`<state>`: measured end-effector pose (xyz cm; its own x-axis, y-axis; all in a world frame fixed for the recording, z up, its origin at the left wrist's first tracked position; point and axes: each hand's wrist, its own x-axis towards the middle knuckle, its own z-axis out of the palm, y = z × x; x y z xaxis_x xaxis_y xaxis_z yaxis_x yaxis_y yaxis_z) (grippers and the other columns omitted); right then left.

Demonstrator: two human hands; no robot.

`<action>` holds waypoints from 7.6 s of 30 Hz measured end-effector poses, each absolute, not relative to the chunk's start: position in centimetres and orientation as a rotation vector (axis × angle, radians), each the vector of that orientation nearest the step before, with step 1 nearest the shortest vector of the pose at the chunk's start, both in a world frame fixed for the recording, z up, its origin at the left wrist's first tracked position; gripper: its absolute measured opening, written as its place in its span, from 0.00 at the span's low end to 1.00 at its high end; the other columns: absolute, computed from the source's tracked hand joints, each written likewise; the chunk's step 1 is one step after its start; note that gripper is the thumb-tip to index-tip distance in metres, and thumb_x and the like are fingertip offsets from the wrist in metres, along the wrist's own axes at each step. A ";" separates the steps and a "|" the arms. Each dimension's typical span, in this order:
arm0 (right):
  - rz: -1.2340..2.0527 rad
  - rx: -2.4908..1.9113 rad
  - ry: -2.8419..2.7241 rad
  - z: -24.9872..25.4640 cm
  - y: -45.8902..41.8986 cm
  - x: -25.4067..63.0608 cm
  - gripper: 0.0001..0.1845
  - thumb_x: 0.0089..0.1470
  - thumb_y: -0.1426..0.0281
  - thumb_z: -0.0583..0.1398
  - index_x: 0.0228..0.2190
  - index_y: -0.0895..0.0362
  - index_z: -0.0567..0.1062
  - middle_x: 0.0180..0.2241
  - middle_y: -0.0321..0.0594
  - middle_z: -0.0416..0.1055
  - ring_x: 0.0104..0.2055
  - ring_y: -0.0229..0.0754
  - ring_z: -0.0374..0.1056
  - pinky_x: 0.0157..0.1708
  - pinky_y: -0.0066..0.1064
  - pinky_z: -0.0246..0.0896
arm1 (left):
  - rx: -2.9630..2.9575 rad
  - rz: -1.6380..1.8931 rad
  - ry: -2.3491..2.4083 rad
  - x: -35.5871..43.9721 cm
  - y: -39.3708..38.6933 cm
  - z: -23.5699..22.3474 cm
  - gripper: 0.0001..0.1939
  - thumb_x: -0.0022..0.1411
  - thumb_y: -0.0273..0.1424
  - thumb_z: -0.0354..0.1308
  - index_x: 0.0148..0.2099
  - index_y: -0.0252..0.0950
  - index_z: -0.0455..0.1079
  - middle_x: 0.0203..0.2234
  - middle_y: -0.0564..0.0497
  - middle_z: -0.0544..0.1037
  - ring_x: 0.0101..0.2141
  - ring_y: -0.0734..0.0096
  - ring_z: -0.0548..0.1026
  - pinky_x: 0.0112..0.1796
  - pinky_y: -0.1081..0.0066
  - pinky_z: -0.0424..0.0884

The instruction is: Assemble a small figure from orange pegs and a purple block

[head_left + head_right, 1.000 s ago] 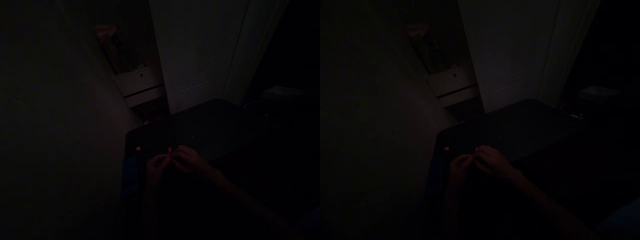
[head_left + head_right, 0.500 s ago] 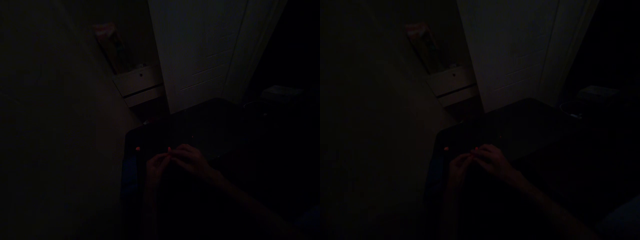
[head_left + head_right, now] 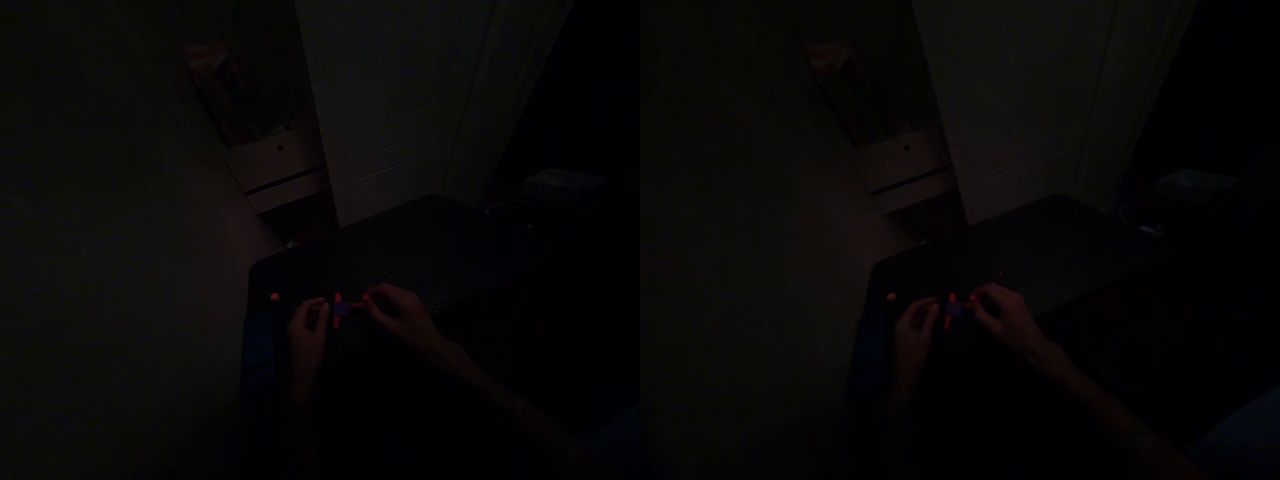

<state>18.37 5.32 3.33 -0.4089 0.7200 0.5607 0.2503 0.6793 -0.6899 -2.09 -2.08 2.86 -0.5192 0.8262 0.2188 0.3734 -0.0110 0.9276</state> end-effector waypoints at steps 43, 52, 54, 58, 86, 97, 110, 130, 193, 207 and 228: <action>0.752 -0.642 -1.814 0.7 4.7 16.5 0.06 0.63 0.70 0.64 0.41 0.50 0.82 0.42 0.42 0.78 0.43 0.45 0.77 0.44 0.36 0.73 | 0.876 1.535 1.410 -0.6 -0.1 2.7 0.17 0.50 0.39 0.74 0.38 0.33 0.78 0.33 0.46 0.84 0.36 0.64 0.80 0.38 0.70 0.71; 0.929 -0.699 -1.677 1.6 4.2 16.5 0.05 0.60 0.65 0.67 0.38 0.51 0.83 0.41 0.41 0.81 0.43 0.47 0.77 0.46 0.39 0.72 | 0.855 1.577 1.390 -0.2 -0.1 2.5 0.17 0.52 0.39 0.73 0.39 0.34 0.78 0.32 0.47 0.84 0.34 0.66 0.80 0.37 0.71 0.71; 1.077 -0.758 -1.601 1.5 4.1 16.2 0.08 0.59 0.62 0.67 0.38 0.52 0.82 0.40 0.41 0.81 0.43 0.48 0.77 0.46 0.39 0.71 | 0.857 1.583 1.393 -0.2 -0.1 2.5 0.17 0.51 0.38 0.74 0.40 0.34 0.78 0.34 0.46 0.85 0.36 0.64 0.81 0.38 0.70 0.72; 1.355 -0.842 -1.391 1.1 4.1 15.7 0.15 0.53 0.56 0.70 0.36 0.54 0.79 0.38 0.40 0.81 0.40 0.47 0.78 0.42 0.37 0.72 | 0.884 1.588 1.384 -0.1 -0.2 2.6 0.18 0.51 0.37 0.74 0.42 0.34 0.77 0.37 0.44 0.85 0.38 0.62 0.82 0.40 0.69 0.73; 1.467 -0.837 -1.150 1.9 3.6 15.2 0.31 0.44 0.57 0.75 0.38 0.50 0.62 0.31 0.35 0.80 0.35 0.45 0.78 0.36 0.34 0.72 | 0.913 1.647 1.416 0.7 -0.4 3.1 0.19 0.49 0.37 0.75 0.41 0.33 0.77 0.37 0.44 0.85 0.39 0.58 0.83 0.43 0.65 0.76; 1.413 -0.887 -1.367 2.3 4.3 15.9 0.16 0.51 0.56 0.71 0.36 0.54 0.82 0.37 0.41 0.82 0.40 0.47 0.78 0.43 0.38 0.72 | 0.894 1.638 1.395 0.7 -0.3 2.2 0.19 0.51 0.36 0.73 0.43 0.34 0.77 0.39 0.43 0.85 0.39 0.61 0.82 0.37 0.70 0.75; 1.537 -0.793 -1.443 2.2 5.1 17.0 0.18 0.53 0.54 0.69 0.38 0.54 0.84 0.37 0.41 0.83 0.40 0.47 0.78 0.44 0.39 0.73 | 0.945 1.598 1.514 0.1 -0.3 3.1 0.17 0.51 0.38 0.72 0.40 0.34 0.78 0.35 0.45 0.85 0.37 0.59 0.83 0.36 0.68 0.74; 1.433 -0.858 -1.629 2.2 5.2 18.1 0.15 0.61 0.56 0.64 0.39 0.54 0.83 0.37 0.39 0.82 0.40 0.45 0.76 0.42 0.35 0.69 | 1.273 1.239 2.153 -1.4 0.4 4.4 0.36 0.55 0.45 0.69 0.62 0.33 0.70 0.30 0.43 0.83 0.34 0.52 0.81 0.38 0.64 0.68; 0.661 -0.584 -1.875 3.8 3.1 17.6 0.04 0.62 0.74 0.60 0.34 0.53 0.73 0.32 0.37 0.76 0.32 0.40 0.73 0.34 0.30 0.68 | 1.221 1.377 1.397 0.7 -1.8 4.7 0.12 0.50 0.38 0.73 0.34 0.36 0.82 0.35 0.44 0.86 0.36 0.60 0.82 0.39 0.65 0.78; 0.717 -0.546 -1.889 4.0 3.3 18.1 0.07 0.62 0.73 0.60 0.41 0.53 0.78 0.37 0.40 0.80 0.37 0.42 0.77 0.39 0.32 0.72 | 1.176 1.396 1.391 0.2 -1.8 4.3 0.11 0.50 0.35 0.74 0.36 0.36 0.83 0.40 0.43 0.86 0.41 0.58 0.84 0.44 0.63 0.79; 1.129 -0.827 -1.658 4.0 3.1 17.4 0.08 0.62 0.65 0.59 0.32 0.55 0.74 0.29 0.36 0.75 0.30 0.39 0.71 0.30 0.28 0.67 | 1.352 1.565 1.377 0.8 -2.1 4.3 0.07 0.53 0.33 0.73 0.35 0.38 0.83 0.37 0.46 0.86 0.43 0.58 0.84 0.51 0.59 0.77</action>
<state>17.37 3.14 3.99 -0.3368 0.8850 0.3215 0.0257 0.3499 -0.9364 0.81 -2.10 4.29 -0.2610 0.9252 0.2756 0.1557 -0.2414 0.9579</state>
